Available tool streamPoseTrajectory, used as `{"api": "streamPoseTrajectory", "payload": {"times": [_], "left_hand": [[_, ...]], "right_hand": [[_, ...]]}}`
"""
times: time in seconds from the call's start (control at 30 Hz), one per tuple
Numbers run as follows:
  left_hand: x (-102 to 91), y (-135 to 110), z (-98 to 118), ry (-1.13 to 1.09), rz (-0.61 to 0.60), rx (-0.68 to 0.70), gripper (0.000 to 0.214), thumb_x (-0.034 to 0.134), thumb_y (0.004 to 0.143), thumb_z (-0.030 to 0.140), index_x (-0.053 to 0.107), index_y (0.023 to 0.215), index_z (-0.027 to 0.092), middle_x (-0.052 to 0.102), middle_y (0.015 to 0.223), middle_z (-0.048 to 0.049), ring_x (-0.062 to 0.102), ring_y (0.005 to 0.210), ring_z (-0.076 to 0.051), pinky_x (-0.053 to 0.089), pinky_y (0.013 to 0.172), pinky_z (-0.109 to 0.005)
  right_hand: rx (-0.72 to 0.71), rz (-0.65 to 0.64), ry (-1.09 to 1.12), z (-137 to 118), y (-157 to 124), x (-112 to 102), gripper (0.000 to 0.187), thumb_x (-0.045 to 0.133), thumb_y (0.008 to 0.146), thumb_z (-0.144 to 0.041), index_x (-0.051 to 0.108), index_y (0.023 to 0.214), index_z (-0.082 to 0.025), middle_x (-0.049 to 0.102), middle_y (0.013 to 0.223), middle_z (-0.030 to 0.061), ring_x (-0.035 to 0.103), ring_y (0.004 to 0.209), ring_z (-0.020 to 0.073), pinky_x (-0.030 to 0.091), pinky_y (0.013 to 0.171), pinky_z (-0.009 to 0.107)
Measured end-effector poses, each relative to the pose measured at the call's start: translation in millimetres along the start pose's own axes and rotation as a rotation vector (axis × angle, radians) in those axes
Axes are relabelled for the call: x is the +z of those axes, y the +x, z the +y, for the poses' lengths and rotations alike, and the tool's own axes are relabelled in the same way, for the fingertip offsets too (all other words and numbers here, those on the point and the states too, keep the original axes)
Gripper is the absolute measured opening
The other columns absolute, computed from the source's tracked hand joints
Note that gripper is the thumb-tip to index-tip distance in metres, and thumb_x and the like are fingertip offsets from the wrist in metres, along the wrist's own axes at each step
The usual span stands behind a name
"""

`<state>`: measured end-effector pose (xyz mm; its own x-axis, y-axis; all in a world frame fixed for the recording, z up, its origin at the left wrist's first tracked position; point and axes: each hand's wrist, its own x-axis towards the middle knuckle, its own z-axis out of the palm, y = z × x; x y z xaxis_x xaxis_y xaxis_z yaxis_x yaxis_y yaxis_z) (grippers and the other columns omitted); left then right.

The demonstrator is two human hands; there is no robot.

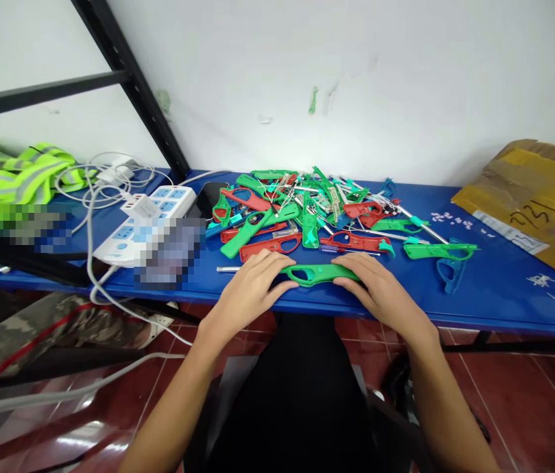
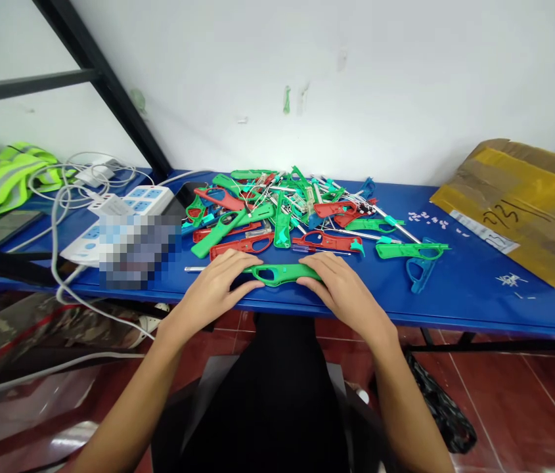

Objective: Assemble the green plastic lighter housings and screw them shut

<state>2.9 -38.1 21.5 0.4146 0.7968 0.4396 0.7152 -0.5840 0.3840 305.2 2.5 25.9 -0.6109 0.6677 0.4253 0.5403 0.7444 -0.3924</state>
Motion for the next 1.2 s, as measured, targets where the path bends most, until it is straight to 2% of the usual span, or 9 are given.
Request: {"api": "streamPoseTrajectory", "payload": {"times": [0.23,0.37,0.47,0.57,0.63,0.77,0.9,1.03,1.2], "left_hand": [[7.2,-6,-5,0.007,0.045,-0.046,0.055,0.073,0.107,0.045,0.059,0.156,0.024,0.077,0.135,-0.0126,0.071,0.125,-0.032,0.056,0.109,-0.048],[-1.1,-1,-6,-0.031,0.083,-0.065,0.058,0.073,0.106,0.051,0.058,0.155,0.025,0.074,0.143,-0.0128,0.069,0.133,-0.032,0.052,0.116,-0.050],[-15.4,28,-10,0.037,0.137,-0.041,0.038,0.060,0.114,0.044,0.065,0.144,0.021,0.074,0.143,-0.0126,0.067,0.134,-0.030,0.051,0.117,-0.047],[-23.2,72,-19,0.219,-0.004,-0.015,0.027,0.056,0.116,0.033,0.069,0.135,0.018,0.074,0.137,-0.0125,0.067,0.128,-0.029,0.052,0.113,-0.044],[-20.3,98,-26,0.384,-0.136,-0.064,0.025,0.059,0.114,0.024,0.068,0.135,0.016,0.072,0.140,-0.0137,0.065,0.131,-0.028,0.052,0.115,-0.042],[-3.9,118,-38,0.475,-0.165,-0.142,0.024,0.065,0.107,0.020,0.070,0.129,0.011,0.073,0.134,-0.0221,0.063,0.131,-0.038,0.053,0.110,-0.052],[-1.8,114,-40,0.493,-0.163,-0.153,0.026,0.064,0.108,0.021,0.069,0.132,0.011,0.072,0.138,-0.0231,0.063,0.133,-0.040,0.053,0.110,-0.055],[-21.2,95,-19,0.448,-0.129,-0.100,0.036,0.064,0.110,0.029,0.065,0.144,0.016,0.067,0.153,-0.0177,0.060,0.142,-0.036,0.050,0.119,-0.054],[-25.1,39,39,0.009,0.190,-0.019,0.036,0.060,0.115,0.028,0.063,0.150,0.027,0.070,0.153,-0.0095,0.063,0.144,-0.027,0.050,0.123,-0.047]], "right_hand": [[0.049,0.118,0.067,6,-6,-3,0.032,0.061,0.114,-0.040,0.062,0.144,-0.029,0.076,0.139,0.0107,0.073,0.129,0.0304,0.057,0.114,0.050],[0.188,0.271,0.001,23,-10,-9,0.031,0.060,0.113,-0.045,0.066,0.136,-0.026,0.078,0.131,0.0121,0.075,0.121,0.0317,0.059,0.107,0.048],[0.328,0.454,-0.125,38,-14,-16,0.039,0.061,0.110,-0.052,0.068,0.134,-0.023,0.077,0.128,0.0155,0.074,0.120,0.0355,0.058,0.106,0.052],[0.406,0.577,-0.239,49,-20,-27,0.046,0.061,0.108,-0.057,0.070,0.134,-0.020,0.076,0.126,0.0183,0.072,0.120,0.0396,0.055,0.108,0.058],[0.459,0.629,-0.288,55,-28,-38,0.049,0.059,0.109,-0.057,0.070,0.137,-0.018,0.075,0.128,0.0203,0.070,0.123,0.0420,0.053,0.109,0.061],[0.642,0.706,-0.384,71,-47,-61,0.059,0.054,0.110,-0.060,0.071,0.143,-0.014,0.073,0.132,0.0253,0.067,0.128,0.0455,0.050,0.110,0.063],[0.748,0.656,-0.412,79,-54,-68,0.069,0.048,0.109,-0.070,0.082,0.131,-0.015,0.079,0.114,0.0226,0.073,0.109,0.0420,0.054,0.100,0.058],[0.828,0.651,-0.432,75,-52,-61,0.073,0.046,0.109,-0.075,0.086,0.128,-0.016,0.082,0.106,0.0223,0.075,0.097,0.0420,0.053,0.087,0.051],[0.848,0.692,-0.474,69,-36,-50,0.073,0.038,0.113,-0.068,0.082,0.130,-0.012,0.082,0.098,0.0242,0.076,0.088,0.0410,0.055,0.081,0.050]]}}
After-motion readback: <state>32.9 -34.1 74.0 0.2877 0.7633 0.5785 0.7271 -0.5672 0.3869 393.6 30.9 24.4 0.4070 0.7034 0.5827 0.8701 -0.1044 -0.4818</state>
